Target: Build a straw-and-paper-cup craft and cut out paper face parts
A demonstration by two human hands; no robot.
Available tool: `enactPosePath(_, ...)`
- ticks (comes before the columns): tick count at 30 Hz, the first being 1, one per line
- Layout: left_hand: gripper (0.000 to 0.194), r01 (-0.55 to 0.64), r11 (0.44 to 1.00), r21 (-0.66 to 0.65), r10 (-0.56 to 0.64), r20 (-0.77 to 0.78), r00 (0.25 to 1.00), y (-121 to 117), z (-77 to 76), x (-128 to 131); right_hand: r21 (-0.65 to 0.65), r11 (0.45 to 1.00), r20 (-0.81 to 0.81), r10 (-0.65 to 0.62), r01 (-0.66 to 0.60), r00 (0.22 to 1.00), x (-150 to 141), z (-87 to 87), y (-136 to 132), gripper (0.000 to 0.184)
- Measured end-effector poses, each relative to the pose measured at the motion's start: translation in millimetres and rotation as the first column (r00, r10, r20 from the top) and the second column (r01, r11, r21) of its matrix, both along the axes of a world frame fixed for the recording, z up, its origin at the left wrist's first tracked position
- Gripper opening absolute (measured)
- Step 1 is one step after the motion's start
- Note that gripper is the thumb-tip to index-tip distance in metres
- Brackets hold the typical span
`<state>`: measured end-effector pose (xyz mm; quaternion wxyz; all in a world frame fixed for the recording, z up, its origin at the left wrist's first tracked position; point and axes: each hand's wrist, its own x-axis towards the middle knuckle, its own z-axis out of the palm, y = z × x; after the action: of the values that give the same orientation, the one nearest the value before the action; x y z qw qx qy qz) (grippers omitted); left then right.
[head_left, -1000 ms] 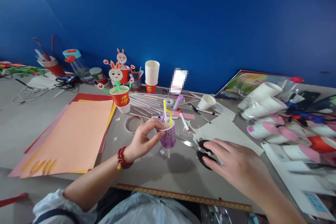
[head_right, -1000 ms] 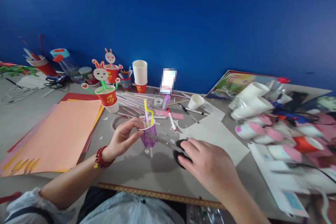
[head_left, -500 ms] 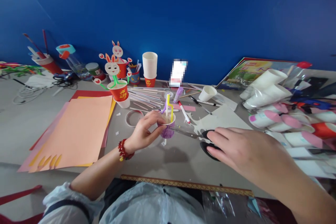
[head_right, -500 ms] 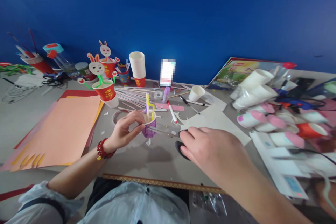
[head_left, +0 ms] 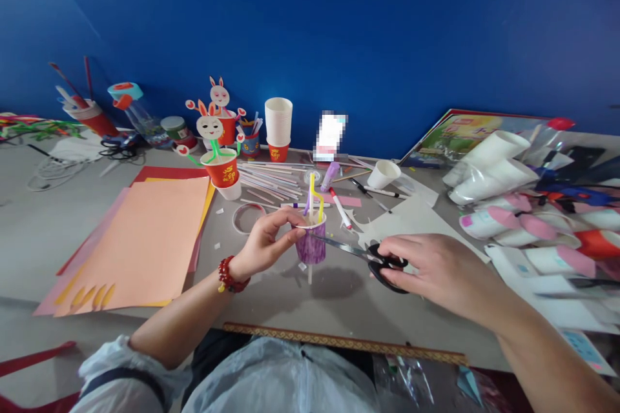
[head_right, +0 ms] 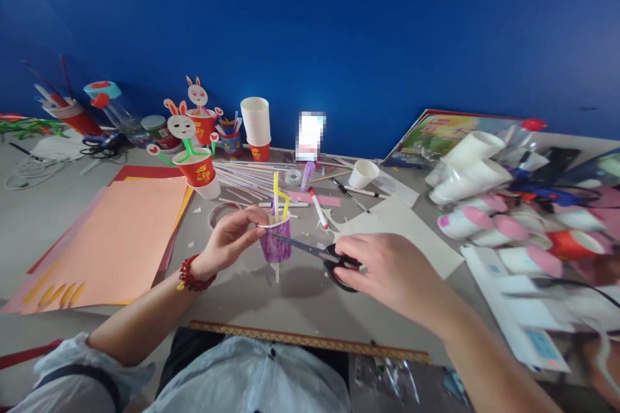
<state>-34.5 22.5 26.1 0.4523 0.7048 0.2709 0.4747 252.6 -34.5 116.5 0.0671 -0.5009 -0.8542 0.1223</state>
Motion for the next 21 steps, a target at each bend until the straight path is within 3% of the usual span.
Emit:
enactPosePath(6, 0.019, 0.023, 0.994, -0.104, -0.013, 0.096, 0.995, -1.9, -3.1, 0.9, 0.011, 1.000, -0.049, -0.006, 0.006, 0.999, 2.2, -12.8, -3.8, 0.015)
enactPosePath(16, 0.016, 0.005, 0.996, -0.087, 0.010, 0.171, 0.985, -3.9, -2.4, 3.3, 0.009, 0.999, -0.119, -0.034, 0.035, 0.992, -3.1, -19.3, -10.2, 0.015)
enactPosePath(21, 0.015, -0.020, 0.999, -0.036, 0.026, 0.165, 0.986, -4.0, -1.1, 3.5, -0.149, 0.985, -0.218, -0.118, 0.087, 0.969, -6.1, -23.4, -14.3, 0.015)
